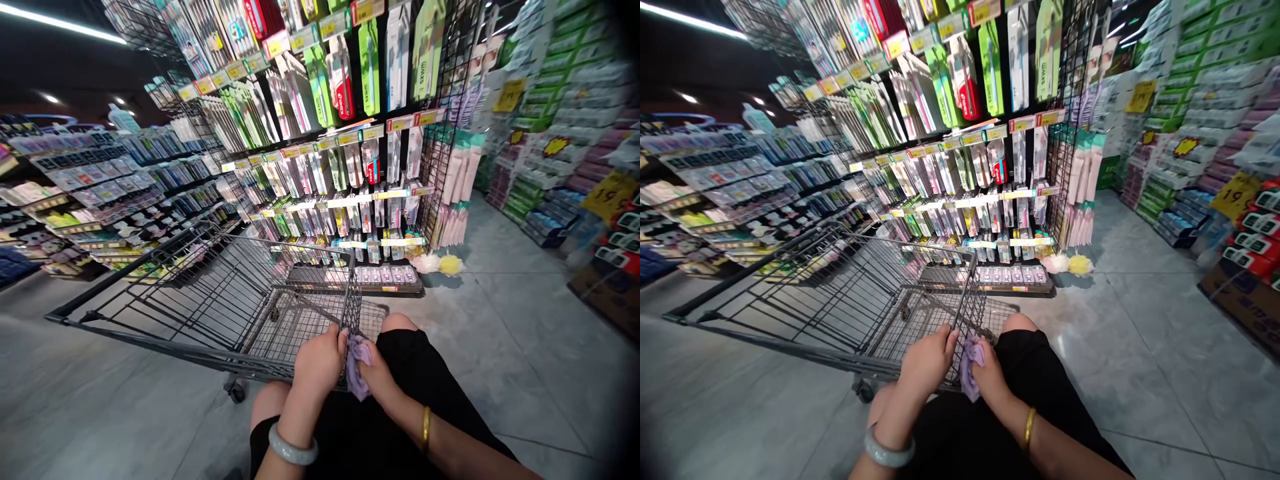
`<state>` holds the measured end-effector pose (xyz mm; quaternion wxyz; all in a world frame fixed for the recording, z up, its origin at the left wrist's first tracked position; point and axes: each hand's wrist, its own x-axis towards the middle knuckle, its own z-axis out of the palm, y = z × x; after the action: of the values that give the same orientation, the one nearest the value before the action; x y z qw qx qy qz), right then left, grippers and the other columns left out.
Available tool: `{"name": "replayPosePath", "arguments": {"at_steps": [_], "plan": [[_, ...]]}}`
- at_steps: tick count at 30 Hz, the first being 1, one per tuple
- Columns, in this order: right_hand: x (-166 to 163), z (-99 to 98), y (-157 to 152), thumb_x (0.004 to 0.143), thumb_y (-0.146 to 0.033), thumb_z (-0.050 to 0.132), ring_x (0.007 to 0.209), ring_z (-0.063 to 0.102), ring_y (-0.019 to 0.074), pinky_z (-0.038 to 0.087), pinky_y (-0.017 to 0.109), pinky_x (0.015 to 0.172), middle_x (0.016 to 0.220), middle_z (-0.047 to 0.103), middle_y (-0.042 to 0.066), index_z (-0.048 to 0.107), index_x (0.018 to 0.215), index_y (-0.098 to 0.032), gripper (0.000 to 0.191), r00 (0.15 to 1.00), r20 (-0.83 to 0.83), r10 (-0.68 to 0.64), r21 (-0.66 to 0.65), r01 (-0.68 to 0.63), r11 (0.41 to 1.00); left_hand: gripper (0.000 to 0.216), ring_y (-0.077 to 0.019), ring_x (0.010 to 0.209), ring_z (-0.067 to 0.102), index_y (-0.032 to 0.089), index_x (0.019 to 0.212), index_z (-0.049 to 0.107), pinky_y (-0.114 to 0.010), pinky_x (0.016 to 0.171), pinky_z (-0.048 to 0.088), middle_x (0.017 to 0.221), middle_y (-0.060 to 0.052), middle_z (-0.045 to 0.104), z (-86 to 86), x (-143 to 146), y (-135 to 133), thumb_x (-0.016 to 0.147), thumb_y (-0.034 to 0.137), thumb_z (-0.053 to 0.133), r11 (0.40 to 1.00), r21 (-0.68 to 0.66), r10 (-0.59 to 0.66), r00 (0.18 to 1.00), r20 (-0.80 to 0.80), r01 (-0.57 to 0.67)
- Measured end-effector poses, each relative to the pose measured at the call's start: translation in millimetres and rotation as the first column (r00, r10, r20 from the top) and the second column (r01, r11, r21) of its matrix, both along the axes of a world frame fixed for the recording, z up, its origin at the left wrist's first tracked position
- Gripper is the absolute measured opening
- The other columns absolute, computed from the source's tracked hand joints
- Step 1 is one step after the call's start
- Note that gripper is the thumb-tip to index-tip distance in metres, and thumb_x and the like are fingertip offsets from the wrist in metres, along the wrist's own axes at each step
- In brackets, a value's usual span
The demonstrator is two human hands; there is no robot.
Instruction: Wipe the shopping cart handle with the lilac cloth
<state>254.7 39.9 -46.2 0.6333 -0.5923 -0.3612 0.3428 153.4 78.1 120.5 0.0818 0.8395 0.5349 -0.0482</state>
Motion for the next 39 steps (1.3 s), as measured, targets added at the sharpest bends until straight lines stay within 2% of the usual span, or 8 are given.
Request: {"name": "replayPosePath", "arguments": {"at_steps": [6, 13, 19, 25, 27, 31, 37, 39], "plan": [[4.0, 42.1, -0.8, 0.072, -0.023, 0.059, 0.094, 0.062, 0.0226, 0.053, 0.036, 0.085, 0.101, 0.066, 0.004, 0.061, 0.104, -0.025, 0.032, 0.997, 0.041, 0.06, 0.136, -0.065, 0.989, 0.048, -0.0231, 0.08, 0.069, 0.022, 0.105, 0.056, -0.031, 0.068, 0.046, 0.085, -0.007, 0.072, -4.7, -2.5, 1.5, 0.1, 0.048, 0.016, 0.999, 0.034, -0.021, 1.0, 0.015, 0.02], [1.2, 19.1, -3.6, 0.065, -0.02, 0.059, 0.078, 0.063, 0.0229, 0.055, 0.036, 0.071, 0.082, 0.064, 0.002, 0.062, 0.09, -0.025, 0.025, 0.998, 0.034, 0.054, 0.056, -0.056, 0.997, 0.053, -0.0227, 0.079, 0.069, 0.022, 0.102, 0.057, -0.031, 0.068, 0.046, 0.083, -0.007, 0.071, -4.4, -3.9, -0.8, 0.1, 0.049, 0.012, 0.999, 0.044, 0.003, 1.0, 0.017, -0.004], [2.6, 60.1, -4.5, 0.07, -0.013, 0.053, 0.1, 0.06, 0.022, 0.049, 0.037, 0.091, 0.104, 0.062, 0.004, 0.059, 0.102, -0.025, 0.034, 0.983, 0.164, 0.077, 0.221, -0.113, 0.969, 0.053, -0.0221, 0.082, 0.07, 0.024, 0.107, 0.059, -0.031, 0.069, 0.046, 0.086, -0.007, 0.072, -5.7, -5.4, 1.4, 0.101, 0.045, 0.011, 0.999, 0.041, 0.008, 0.999, 0.054, -0.011], [6.7, 27.3, 1.1, 0.063, -0.009, 0.047, 0.092, 0.062, 0.0217, 0.053, 0.036, 0.083, 0.095, 0.062, 0.004, 0.059, 0.098, -0.023, 0.04, 0.945, 0.327, -0.026, 0.234, -0.055, 0.971, 0.053, -0.0223, 0.077, 0.07, 0.023, 0.101, 0.061, -0.03, 0.065, 0.045, 0.081, -0.006, 0.072, -12.2, -6.6, 2.1, 0.101, 0.046, 0.013, 0.996, 0.092, 0.006, 0.998, 0.059, -0.012], [5.3, 28.9, -3.1, 0.066, -0.009, 0.048, 0.104, 0.06, 0.0233, 0.051, 0.038, 0.091, 0.109, 0.06, 0.007, 0.06, 0.102, -0.024, 0.04, 0.925, 0.377, -0.053, 0.233, -0.039, 0.972, 0.052, -0.0218, 0.076, 0.07, 0.022, 0.101, 0.061, -0.029, 0.064, 0.045, 0.081, -0.007, 0.072, -12.3, -7.3, 2.1, 0.101, 0.044, 0.015, 0.995, 0.095, 0.005, 0.998, 0.066, -0.011], [11.2, 62.1, -2.2, 0.071, -0.007, 0.05, 0.128, 0.045, 0.0254, 0.038, 0.043, 0.108, 0.138, 0.045, 0.007, 0.06, 0.11, -0.026, 0.044, 0.82, 0.572, -0.022, 0.26, -0.156, 0.953, 0.049, -0.0215, 0.077, 0.07, 0.021, 0.099, 0.065, -0.029, 0.064, 0.045, 0.083, -0.008, 0.073, -11.8, -8.8, 1.4, 0.101, 0.036, 0.018, 0.995, 0.101, 0.004, 0.995, 0.099, -0.014], [42.1, 106.1, 34.2, 0.067, -0.002, 0.046, 0.12, 0.046, 0.0241, 0.04, 0.042, 0.102, 0.126, 0.056, 0.005, 0.064, 0.102, -0.024, 0.045, 0.691, 0.721, 0.056, 0.147, -0.232, 0.962, 0.053, -0.0221, 0.075, 0.069, 0.017, 0.086, 0.069, -0.03, 0.065, 0.046, 0.081, -0.011, 0.073, -15.0, -9.9, -1.9, 0.101, 0.031, 0.02, 0.986, 0.169, 0.002, 1.0, 0.031, -0.007], [42.8, 121.9, 38.4, 0.067, -0.003, 0.049, 0.119, 0.046, 0.0235, 0.038, 0.041, 0.102, 0.122, 0.059, 0.004, 0.065, 0.101, -0.025, 0.044, 0.642, 0.758, 0.119, 0.142, -0.34, 0.93, 0.049, -0.0217, 0.072, 0.069, 0.017, 0.086, 0.07, -0.03, 0.064, 0.046, 0.078, -0.011, 0.072, -17.0, -11.2, -1.6, 0.1, 0.029, 0.024, 0.983, 0.181, -0.002, 1.0, 0.024, -0.002]]}}
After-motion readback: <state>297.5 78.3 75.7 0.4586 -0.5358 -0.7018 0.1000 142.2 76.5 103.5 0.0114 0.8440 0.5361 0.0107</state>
